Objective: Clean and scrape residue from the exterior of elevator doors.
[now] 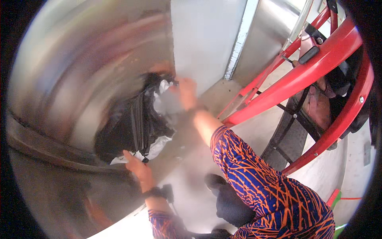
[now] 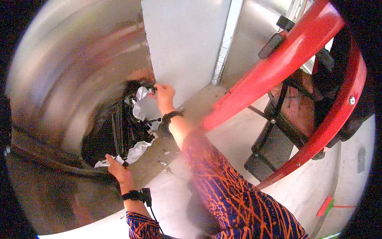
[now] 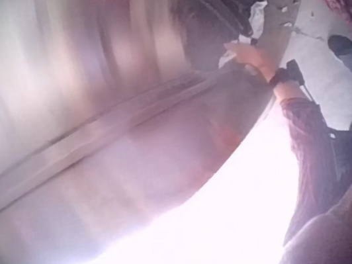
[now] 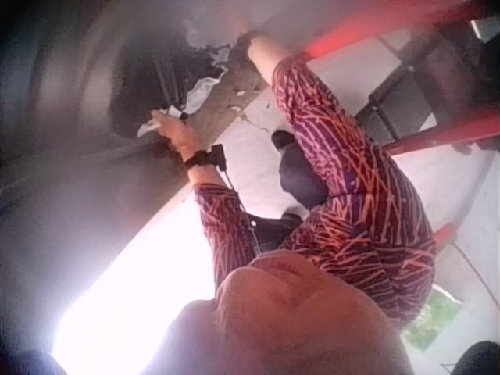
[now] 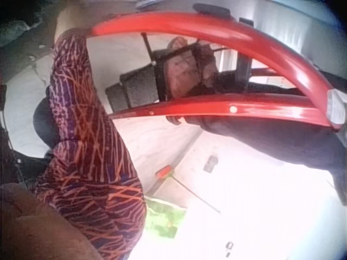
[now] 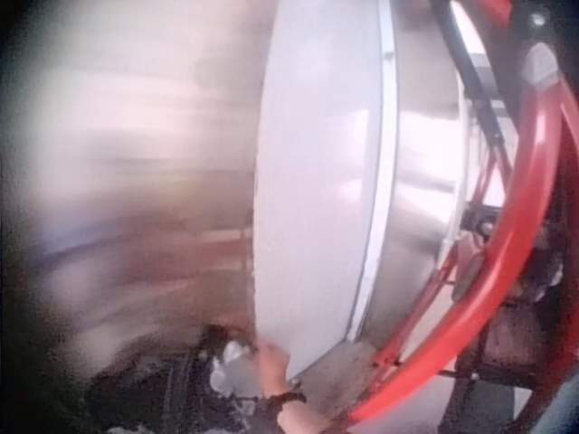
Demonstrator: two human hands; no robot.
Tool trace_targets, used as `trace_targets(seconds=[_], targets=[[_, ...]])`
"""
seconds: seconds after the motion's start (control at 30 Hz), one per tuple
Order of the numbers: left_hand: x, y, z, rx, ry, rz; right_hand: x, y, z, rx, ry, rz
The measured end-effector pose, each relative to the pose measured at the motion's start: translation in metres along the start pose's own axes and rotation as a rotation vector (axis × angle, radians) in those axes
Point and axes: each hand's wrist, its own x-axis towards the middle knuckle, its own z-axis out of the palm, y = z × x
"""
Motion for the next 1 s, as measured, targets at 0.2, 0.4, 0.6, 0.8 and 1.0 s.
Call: trace_targets(seconds=[0.2,0.4,0.6,0.8,1.0], targets=[[0.01,-0.007,-0.005,0.045,-0.003,0.016,-0.015,0.035,-0.018,-0.078,0.008,-0.508],[0.016,-0.011,-0.004,0.188,0.034,0.007,-0.017,0.07,-0.06,0.498,-0.011,0.275],[0.01,-0.009,-0.006,0.082,-0.01,-0.034,-0.066,-0.012,-0.004,0.003,-0.3,0.13],[0.038,-0.035,-0.022,0.208,-0.037,0.164,-0.06,-0.014,0.025,-0.038,-0.356,0.175],[-0.003,0.0,0.004,0.019,-0.019,0.017,-0.051,-0.009,0.025,-0.266,-0.369,0.064]])
